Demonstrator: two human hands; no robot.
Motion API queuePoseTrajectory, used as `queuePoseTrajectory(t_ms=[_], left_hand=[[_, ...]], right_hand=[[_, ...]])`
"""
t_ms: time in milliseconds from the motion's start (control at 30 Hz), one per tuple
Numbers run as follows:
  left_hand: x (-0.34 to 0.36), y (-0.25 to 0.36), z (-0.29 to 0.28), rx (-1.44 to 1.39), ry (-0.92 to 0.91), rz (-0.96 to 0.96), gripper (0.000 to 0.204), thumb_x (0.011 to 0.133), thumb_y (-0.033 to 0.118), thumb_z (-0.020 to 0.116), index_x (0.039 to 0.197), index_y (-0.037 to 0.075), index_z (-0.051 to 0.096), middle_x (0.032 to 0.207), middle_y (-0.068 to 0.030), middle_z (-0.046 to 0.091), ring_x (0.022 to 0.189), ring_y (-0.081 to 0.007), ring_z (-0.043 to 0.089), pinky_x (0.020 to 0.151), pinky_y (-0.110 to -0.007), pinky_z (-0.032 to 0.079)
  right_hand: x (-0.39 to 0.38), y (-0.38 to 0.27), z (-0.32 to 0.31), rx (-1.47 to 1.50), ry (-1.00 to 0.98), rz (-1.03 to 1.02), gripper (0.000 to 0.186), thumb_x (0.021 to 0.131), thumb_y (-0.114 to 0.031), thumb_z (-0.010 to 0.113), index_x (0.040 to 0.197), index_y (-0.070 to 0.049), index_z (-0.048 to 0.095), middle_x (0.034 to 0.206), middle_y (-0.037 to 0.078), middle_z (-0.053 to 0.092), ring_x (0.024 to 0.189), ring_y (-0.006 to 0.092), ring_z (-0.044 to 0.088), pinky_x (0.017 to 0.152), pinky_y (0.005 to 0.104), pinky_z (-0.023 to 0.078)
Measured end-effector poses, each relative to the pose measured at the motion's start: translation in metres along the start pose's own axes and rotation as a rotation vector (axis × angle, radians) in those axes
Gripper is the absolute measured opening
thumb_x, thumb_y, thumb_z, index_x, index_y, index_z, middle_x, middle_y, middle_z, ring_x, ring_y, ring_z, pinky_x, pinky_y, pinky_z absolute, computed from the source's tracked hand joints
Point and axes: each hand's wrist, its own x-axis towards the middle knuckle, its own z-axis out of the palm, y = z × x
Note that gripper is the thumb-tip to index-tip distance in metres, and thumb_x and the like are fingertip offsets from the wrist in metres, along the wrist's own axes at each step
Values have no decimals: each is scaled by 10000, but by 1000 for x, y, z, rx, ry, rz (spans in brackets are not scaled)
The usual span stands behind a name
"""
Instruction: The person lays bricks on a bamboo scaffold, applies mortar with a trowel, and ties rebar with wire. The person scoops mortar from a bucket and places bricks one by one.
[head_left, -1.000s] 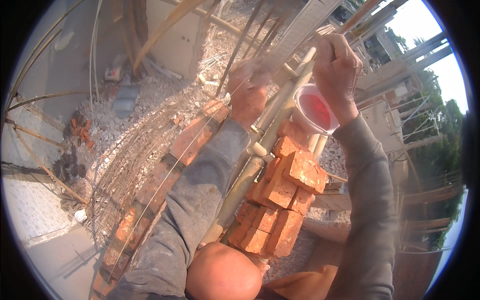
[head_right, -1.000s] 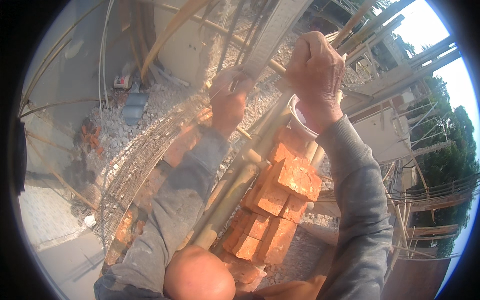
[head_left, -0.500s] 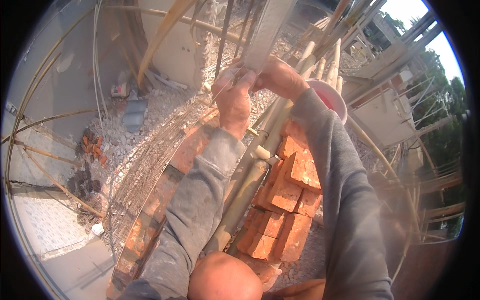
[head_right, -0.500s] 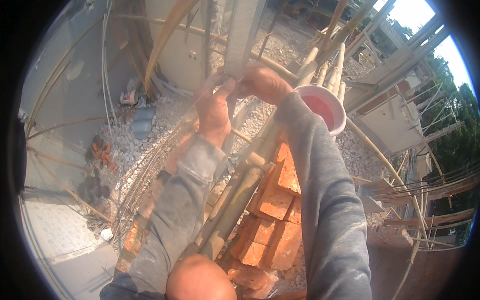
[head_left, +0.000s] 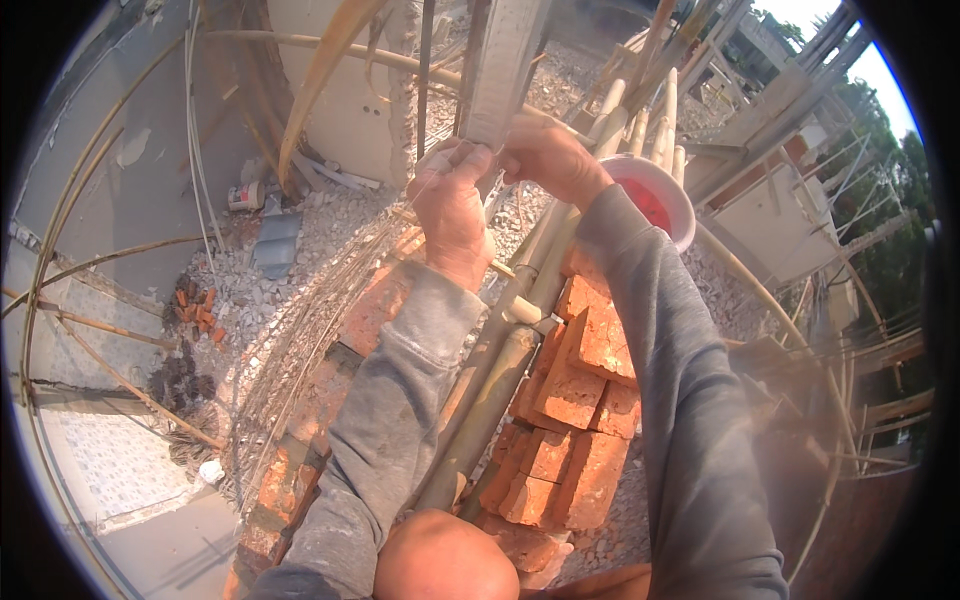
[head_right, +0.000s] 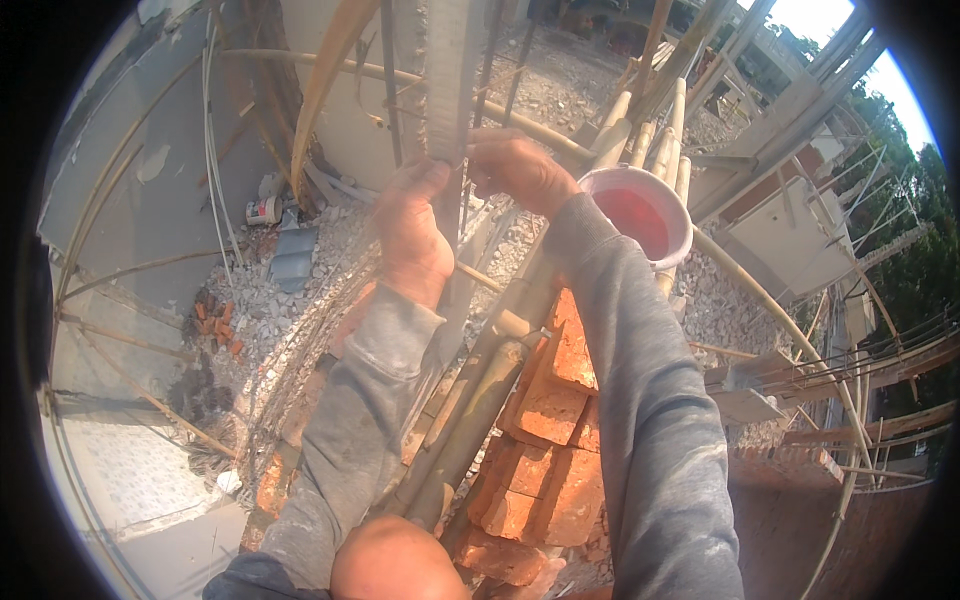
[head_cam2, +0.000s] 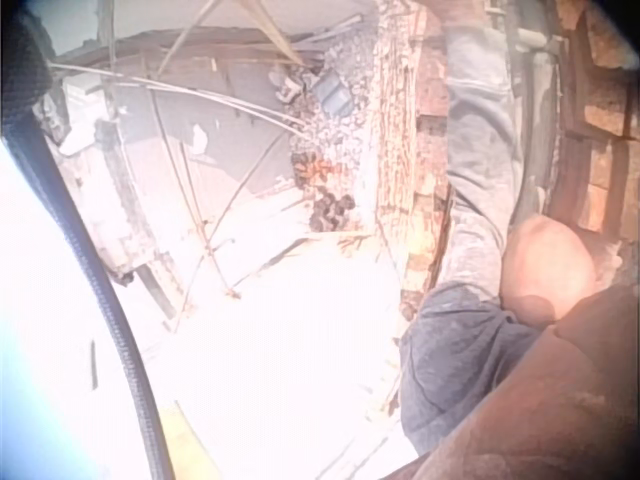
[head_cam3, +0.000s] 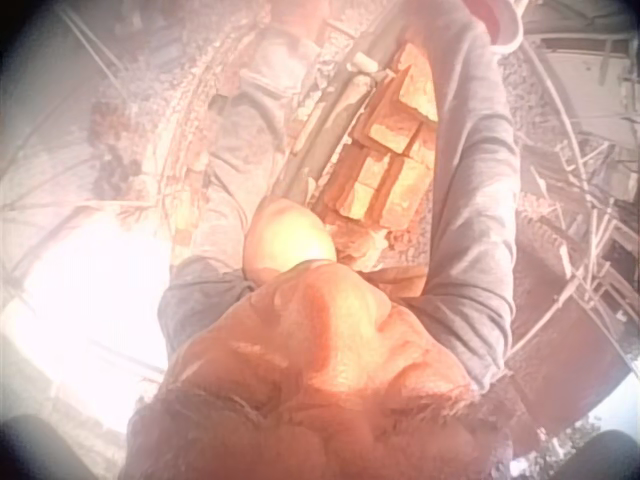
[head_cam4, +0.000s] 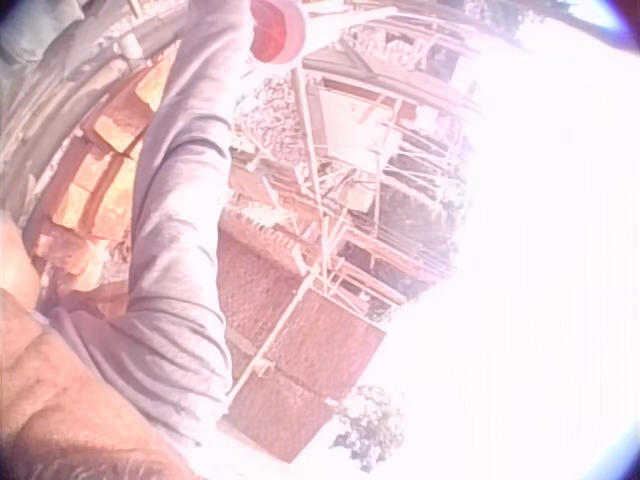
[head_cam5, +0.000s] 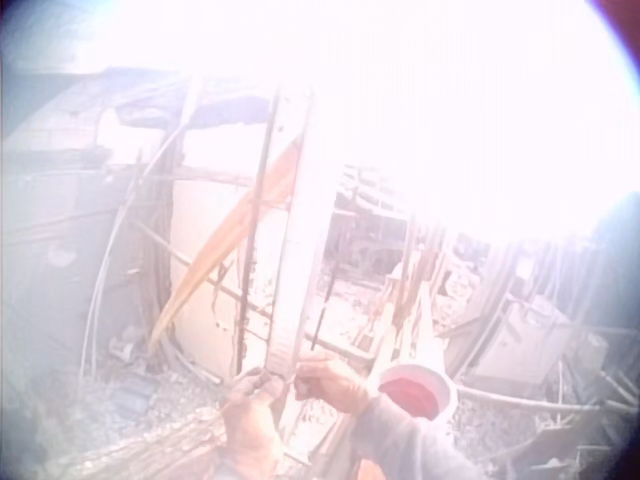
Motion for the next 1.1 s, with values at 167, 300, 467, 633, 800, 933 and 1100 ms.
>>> queuePoseTrajectory(t_ms=[167,300,467,633,800,933,1100], left_hand=[[-5,7,11,-101,101,-96,192,928,24,729,1106,-48,729,1006,-53,708,951,-162,640,920,-325,476],[-6,8,10,-149,112,-146,183,917,12,735,1092,-40,726,970,-47,712,958,-165,644,913,-321,476],[-3,-1,7,63,135,63,182,911,16,755,1068,-71,724,1238,-114,642,1071,-198,652,998,-353,502],[0,-1,-3,206,-29,165,285,934,50,756,1198,-58,734,1244,-76,686,1184,-188,603,1055,-343,432],[-2,-7,-8,162,-35,148,250,948,60,749,1171,-51,728,1338,-101,664,1207,-195,601,1072,-358,433],[1,-11,-12,76,-80,113,241,964,96,770,1159,-40,726,1368,-106,663,1254,-197,594,1099,-382,437],[4,-13,-17,66,-160,117,343,995,164,792,1257,-36,698,1380,-98,663,1244,-189,606,1099,-372,448]], right_hand=[[-4,-9,9,-139,7,138,200,1043,-206,650,1080,-28,736,1015,41,647,905,156,648,776,333,604],[-8,0,15,-28,43,149,242,1048,-246,654,1095,-24,741,981,51,670,905,161,672,791,344,609],[-1,10,8,39,98,150,279,1062,-267,644,1139,-19,746,1004,57,680,937,166,686,812,350,613],[-6,6,10,18,106,-77,253,1052,-220,653,1128,-3,759,972,54,667,925,168,670,763,335,582],[-9,-2,9,208,50,-107,160,994,-71,689,1112,-1,770,879,51,666,812,167,646,691,319,536],[1,0,7,-50,72,-117,133,987,-69,710,1057,30,764,880,67,681,796,178,655,697,326,538],[8,-2,4,299,78,62,153,979,-75,710,1029,58,766,878,95,693,810,185,677,714,339,545]])
